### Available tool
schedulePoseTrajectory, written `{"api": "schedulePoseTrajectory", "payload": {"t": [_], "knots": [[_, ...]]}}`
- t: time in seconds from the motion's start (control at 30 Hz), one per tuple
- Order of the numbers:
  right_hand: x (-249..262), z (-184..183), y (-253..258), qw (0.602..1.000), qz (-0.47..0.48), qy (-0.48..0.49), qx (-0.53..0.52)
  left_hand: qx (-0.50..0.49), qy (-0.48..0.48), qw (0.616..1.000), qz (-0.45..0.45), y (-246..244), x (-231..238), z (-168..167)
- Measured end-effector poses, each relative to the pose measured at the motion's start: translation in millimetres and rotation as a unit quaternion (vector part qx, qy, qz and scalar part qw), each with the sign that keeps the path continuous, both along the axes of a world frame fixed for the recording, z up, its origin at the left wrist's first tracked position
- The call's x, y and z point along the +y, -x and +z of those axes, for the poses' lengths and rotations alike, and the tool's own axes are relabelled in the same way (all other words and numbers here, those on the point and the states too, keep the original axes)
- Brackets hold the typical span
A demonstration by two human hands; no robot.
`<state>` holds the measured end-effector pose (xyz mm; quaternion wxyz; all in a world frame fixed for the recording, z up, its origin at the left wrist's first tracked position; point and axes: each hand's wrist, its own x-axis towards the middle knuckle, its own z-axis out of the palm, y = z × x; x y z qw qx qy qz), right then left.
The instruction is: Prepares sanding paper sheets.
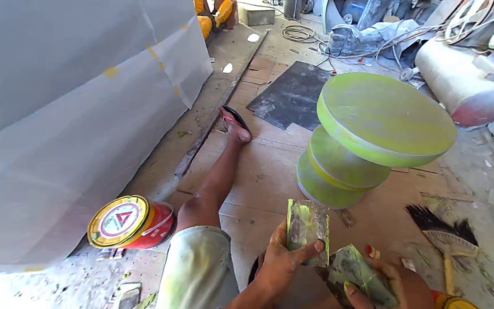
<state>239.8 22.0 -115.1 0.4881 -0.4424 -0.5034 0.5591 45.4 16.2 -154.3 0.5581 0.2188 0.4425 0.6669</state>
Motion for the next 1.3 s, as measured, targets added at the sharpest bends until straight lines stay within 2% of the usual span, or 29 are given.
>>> {"api": "schedulePoseTrajectory", "payload": {"t": [0.1, 0.17, 0.23, 0.4, 0.5, 0.6, 0.7, 0.9, 0.97, 1.03, 1.1, 1.17, 1.23, 1.3], "knots": [[-2.9, 7.6, 0.7, 0.995, 0.092, 0.027, 0.017, 0.104, -0.031, 0.994, -0.029, 7.2, 0.1, -0.1], [-7.5, 15.6, 7.9, 0.990, 0.130, 0.049, 0.011, 0.133, -0.031, 0.990, -0.046, 6.9, -0.6, -3.3], [-13.1, 16.4, 15.9, 0.990, 0.128, 0.057, -0.013, 0.150, -0.021, 0.987, -0.055, 5.8, -1.7, -7.9], [-11.8, 8.7, 31.0, 0.987, 0.122, -0.014, -0.104, 0.198, -0.004, 0.976, -0.088, 2.2, -5.6, -20.6], [-10.2, 7.1, 38.6, 0.987, 0.095, 0.021, -0.128, 0.244, 0.002, 0.962, -0.123, 3.4, -5.3, -26.2], [-9.2, 5.9, 44.3, 0.988, 0.057, 0.069, -0.125, 0.239, -0.021, 0.961, -0.141, 3.7, -3.2, -25.3], [-10.7, 3.1, 49.6, 0.988, -0.003, 0.136, -0.075, 0.202, -0.050, 0.962, -0.177, 2.5, -3.3, -24.1], [0.4, 1.4, 55.1, 0.967, -0.060, 0.247, 0.009, 0.156, -0.041, 0.954, -0.253, -2.2, -3.1, -12.8], [6.1, -7.9, 48.8, 0.965, -0.027, 0.260, 0.031, 0.138, -0.032, 0.946, -0.291, -3.4, -3.6, -11.0], [10.4, -18.3, 34.2, 0.959, 0.061, 0.272, 0.056, 0.145, -0.038, 0.937, -0.314, -1.6, -3.6, -11.0], [13.0, -22.8, 18.7, 0.963, 0.136, 0.218, 0.077, 0.194, -0.043, 0.946, -0.255, 5.6, 0.9, -10.9], [15.5, -21.0, 13.9, 0.974, 0.186, 0.104, 0.075, 0.249, -0.029, 0.960, -0.129, 11.2, 9.2, -15.1], [11.6, -16.1, 28.4, 0.991, 0.128, 0.038, 0.029, 0.270, -0.024, 0.959, -0.077, 9.2, 13.5, -21.1], [7.1, -17.8, 42.4, 0.996, 0.060, 0.057, -0.012, 0.262, -0.029, 0.960, -0.099, 4.3, 8.1, -24.3]]}}
